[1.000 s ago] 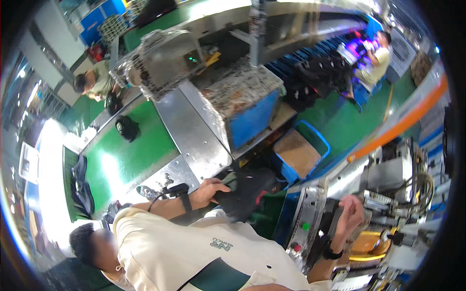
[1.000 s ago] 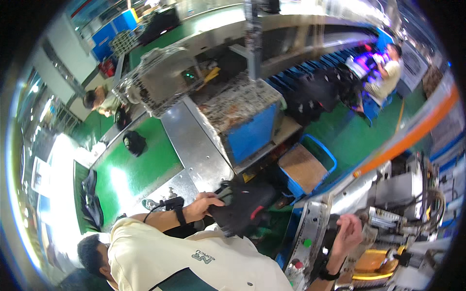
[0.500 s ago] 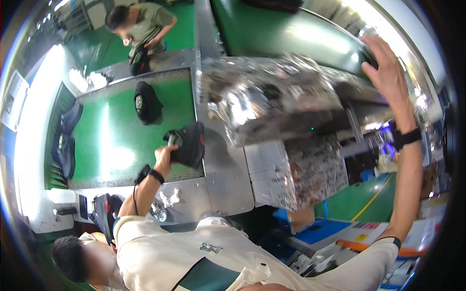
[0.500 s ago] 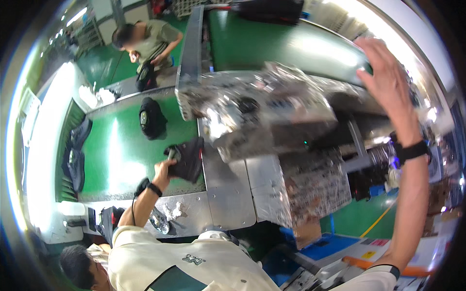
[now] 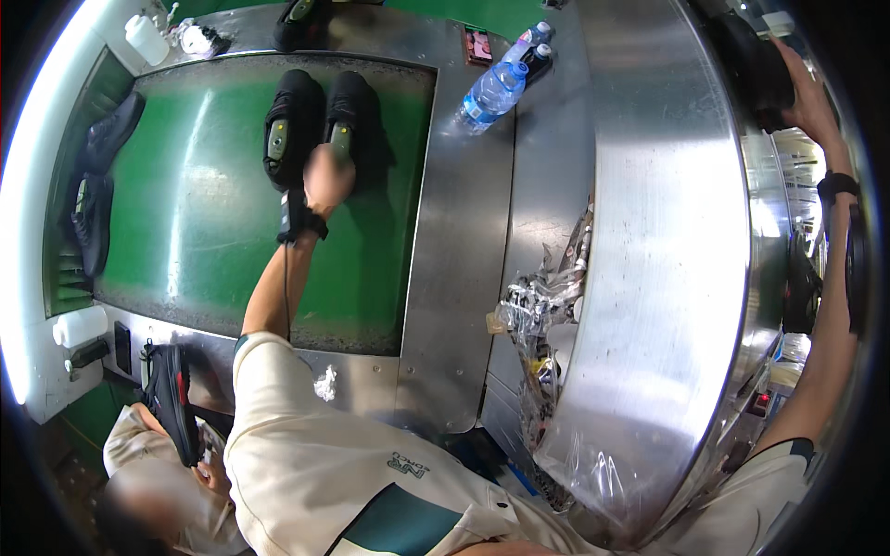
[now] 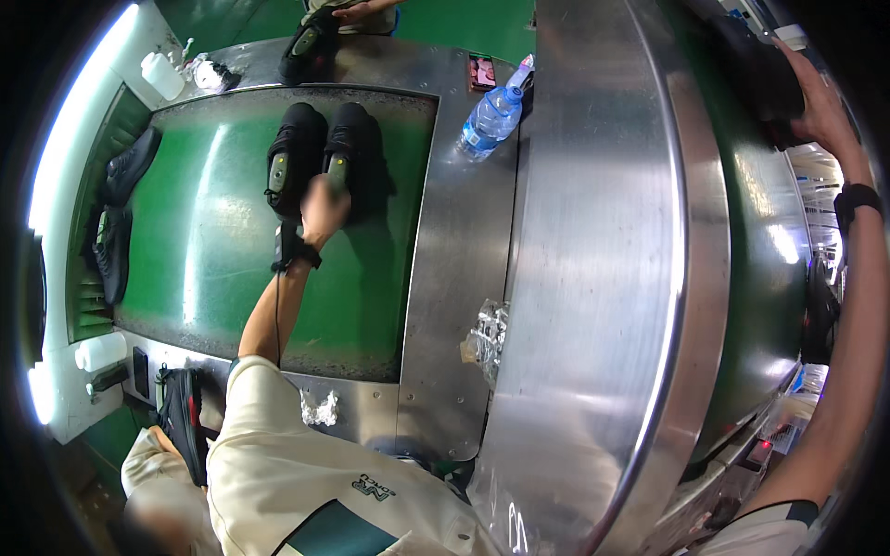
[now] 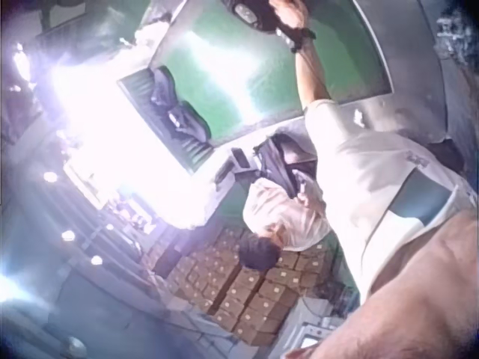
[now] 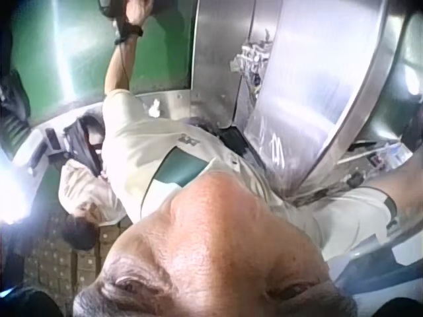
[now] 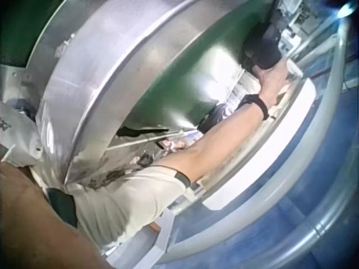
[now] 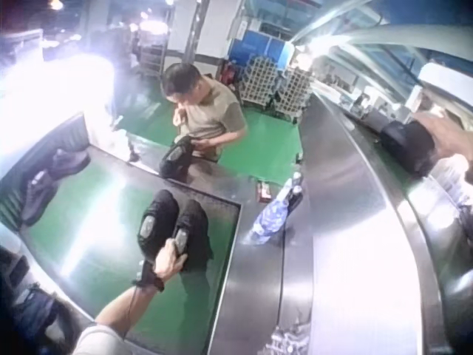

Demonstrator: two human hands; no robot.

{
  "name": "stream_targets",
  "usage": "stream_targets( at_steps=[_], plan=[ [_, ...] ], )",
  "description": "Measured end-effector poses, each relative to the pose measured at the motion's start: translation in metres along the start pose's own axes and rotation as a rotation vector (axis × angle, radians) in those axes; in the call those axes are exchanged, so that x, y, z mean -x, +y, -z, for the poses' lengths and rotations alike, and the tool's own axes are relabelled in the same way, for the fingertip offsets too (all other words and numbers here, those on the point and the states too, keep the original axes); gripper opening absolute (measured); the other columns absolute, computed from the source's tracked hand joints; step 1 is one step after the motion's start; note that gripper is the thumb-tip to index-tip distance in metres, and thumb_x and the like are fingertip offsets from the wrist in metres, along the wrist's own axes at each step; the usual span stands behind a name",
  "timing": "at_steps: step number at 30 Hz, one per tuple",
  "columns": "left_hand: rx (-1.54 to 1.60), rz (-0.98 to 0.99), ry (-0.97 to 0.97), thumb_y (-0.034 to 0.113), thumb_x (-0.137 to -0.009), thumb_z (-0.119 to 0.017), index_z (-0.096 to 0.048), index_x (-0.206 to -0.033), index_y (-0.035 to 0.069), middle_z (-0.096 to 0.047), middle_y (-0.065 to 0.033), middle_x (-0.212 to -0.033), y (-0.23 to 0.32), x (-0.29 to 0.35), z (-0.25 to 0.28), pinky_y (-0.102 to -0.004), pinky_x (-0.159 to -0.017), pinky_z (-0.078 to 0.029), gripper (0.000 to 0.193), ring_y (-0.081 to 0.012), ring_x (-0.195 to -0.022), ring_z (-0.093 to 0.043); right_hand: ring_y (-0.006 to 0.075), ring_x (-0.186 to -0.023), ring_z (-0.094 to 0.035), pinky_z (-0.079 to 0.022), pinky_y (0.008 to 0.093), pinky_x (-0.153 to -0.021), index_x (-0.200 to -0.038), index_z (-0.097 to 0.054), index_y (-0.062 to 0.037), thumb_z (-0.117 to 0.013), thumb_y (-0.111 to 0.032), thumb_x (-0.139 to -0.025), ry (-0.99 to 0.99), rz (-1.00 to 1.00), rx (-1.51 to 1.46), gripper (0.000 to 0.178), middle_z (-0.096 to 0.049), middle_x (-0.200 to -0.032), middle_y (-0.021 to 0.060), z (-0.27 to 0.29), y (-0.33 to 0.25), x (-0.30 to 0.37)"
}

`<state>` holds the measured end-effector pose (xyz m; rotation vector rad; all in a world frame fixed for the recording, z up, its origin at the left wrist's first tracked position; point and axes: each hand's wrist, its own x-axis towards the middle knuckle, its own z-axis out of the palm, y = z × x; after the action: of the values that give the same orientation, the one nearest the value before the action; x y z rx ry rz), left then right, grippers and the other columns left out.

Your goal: Loading shoes into a sole-attaching machine and processing them.

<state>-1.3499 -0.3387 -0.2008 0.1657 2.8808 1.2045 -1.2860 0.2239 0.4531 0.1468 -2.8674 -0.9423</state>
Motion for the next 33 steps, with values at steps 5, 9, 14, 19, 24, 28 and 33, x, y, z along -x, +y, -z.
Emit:
stream_targets(
  at_steps=[5, 9, 14, 19, 24, 28, 33],
  plan=[
    [0.101, -0.276, 0.196, 0.015, -0.086, -0.075, -0.03, -0.153, -0.001, -0.032, -0.0302, -0.156, 0.036, 0.093, 0.015, -0.047, -0.119, -0.03, 0.082, -0.0462, -0.144, -0.034, 0.0271, -0.096, -0.069, -0.057, 0.038, -0.086, -0.128, -0.063, -0.0037, -0.08, -0.025, -0.084, -0.212, 0.118, 0.634, 0.051, -0.07, -0.109, 0.0201, 0.064, -0.081, -0.003],
    [0.294, -0.188, 0.067, 0.013, -0.089, -0.072, -0.042, -0.146, 0.0, -0.035, -0.0292, -0.156, 0.067, 0.213, -0.003, -0.0485, -0.115, -0.035, 0.065, -0.0457, -0.141, -0.039, 0.0426, -0.098, -0.064, -0.048, 0.0526, -0.086, -0.116, -0.056, -0.0098, -0.083, -0.028, -0.064, 0.184, 0.041, 0.422, 0.061, -0.068, -0.099, 0.0182, 0.011, -0.018, 0.046],
    [0.874, 0.19, -0.49, 0.015, -0.088, -0.074, -0.055, -0.13, -0.006, -0.056, -0.0235, -0.137, 0.089, 0.346, -0.022, -0.0418, -0.105, -0.045, 0.051, -0.0315, -0.124, -0.056, 0.0405, -0.105, -0.064, -0.052, 0.0492, -0.087, -0.118, -0.062, -0.0107, -0.08, -0.033, -0.075, 0.414, -0.082, -0.093, 0.052, -0.067, -0.109, 0.0201, -0.01, -0.033, 0.081],
    [0.795, 0.1, -0.949, 0.017, -0.093, -0.072, -0.061, -0.127, -0.002, -0.068, -0.0147, -0.123, 0.184, 0.395, 0.002, -0.0336, -0.092, -0.054, 0.04, -0.0227, -0.111, -0.065, 0.0424, -0.082, -0.068, -0.054, 0.051, -0.071, -0.099, -0.066, -0.0056, -0.074, -0.019, -0.067, 0.422, -0.282, -0.073, 0.036, -0.069, -0.085, 0.0226, 0.021, -0.036, 0.138],
    [0.977, 0.034, -1.239, 0.026, -0.092, -0.075, -0.051, -0.14, -0.002, -0.061, -0.0167, -0.135, 0.285, 0.407, 0.056, -0.0417, -0.104, -0.047, 0.06, -0.0285, -0.123, -0.059, 0.0443, -0.085, -0.069, -0.055, 0.0496, -0.077, -0.108, -0.064, -0.0011, -0.074, -0.022, -0.069, 0.635, -0.498, -0.332, 0.046, -0.07, -0.092, 0.0264, 0.132, -0.091, 0.26],
    [1.292, -0.568, -1.31, 0.054, -0.087, -0.074, -0.036, -0.152, 0.003, -0.039, -0.0186, -0.155, 0.418, 0.425, 0.061, -0.0508, -0.113, -0.04, 0.091, -0.0362, -0.138, -0.046, 0.0402, -0.072, -0.07, -0.057, 0.0424, -0.071, -0.105, -0.064, 0.0079, -0.085, -0.036, -0.057, 0.826, -0.687, -0.397, 0.068, -0.067, -0.073, 0.0234, 0.155, -0.134, 0.454],
    [1.41, -0.96, -1.086, 0.076, -0.09, -0.049, -0.022, -0.158, 0.0, -0.03, -0.0172, -0.161, 0.543, 0.482, 0.05, -0.0458, -0.118, -0.031, 0.105, -0.0319, -0.147, -0.032, 0.0217, -0.116, -0.062, -0.048, 0.0364, -0.103, -0.139, -0.047, 0.0096, -0.098, -0.023, -0.059, 0.883, -1.066, -0.895, 0.101, -0.061, -0.131, 0.0166, 0.194, -0.272, 0.658]
  ],
)
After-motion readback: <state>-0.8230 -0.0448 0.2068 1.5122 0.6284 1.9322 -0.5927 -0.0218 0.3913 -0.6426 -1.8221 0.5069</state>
